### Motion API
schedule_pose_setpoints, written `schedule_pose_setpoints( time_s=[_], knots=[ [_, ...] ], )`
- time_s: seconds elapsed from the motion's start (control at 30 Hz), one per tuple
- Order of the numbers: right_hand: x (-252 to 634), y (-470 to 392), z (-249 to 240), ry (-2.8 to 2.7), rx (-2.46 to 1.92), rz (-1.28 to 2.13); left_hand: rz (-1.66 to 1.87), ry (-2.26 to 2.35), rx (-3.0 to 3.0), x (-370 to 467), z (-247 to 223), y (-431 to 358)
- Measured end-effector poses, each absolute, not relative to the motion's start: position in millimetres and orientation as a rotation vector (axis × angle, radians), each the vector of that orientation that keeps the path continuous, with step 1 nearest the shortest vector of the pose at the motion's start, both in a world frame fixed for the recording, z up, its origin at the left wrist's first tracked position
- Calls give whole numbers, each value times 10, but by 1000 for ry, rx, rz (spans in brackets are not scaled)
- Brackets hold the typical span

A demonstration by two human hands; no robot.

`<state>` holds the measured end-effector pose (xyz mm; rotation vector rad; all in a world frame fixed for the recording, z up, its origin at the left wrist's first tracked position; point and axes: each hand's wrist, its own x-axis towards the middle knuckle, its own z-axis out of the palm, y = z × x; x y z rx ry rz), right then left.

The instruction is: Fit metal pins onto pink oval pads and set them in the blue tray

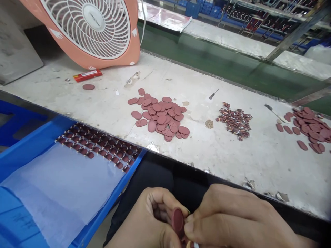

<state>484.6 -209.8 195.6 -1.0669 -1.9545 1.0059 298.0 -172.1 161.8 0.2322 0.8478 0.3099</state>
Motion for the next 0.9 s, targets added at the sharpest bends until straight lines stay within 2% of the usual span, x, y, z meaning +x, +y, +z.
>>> schedule_pose_setpoints(
  time_s=[0.33, 0.7, 0.9],
  knots=[
    [4851, -1884, 2060, -1945, -1247, 1246, 475, 704, 290, 2983, 1354, -1765],
    [4847, -1931, 2061, -1959, -1206, 1201, 528, 734, 297, 2989, 1434, -1805],
    [4836, -2020, 2087, -1951, -1090, 1016, 429, 884, 273, 2995, 1668, -1758]
  ],
)
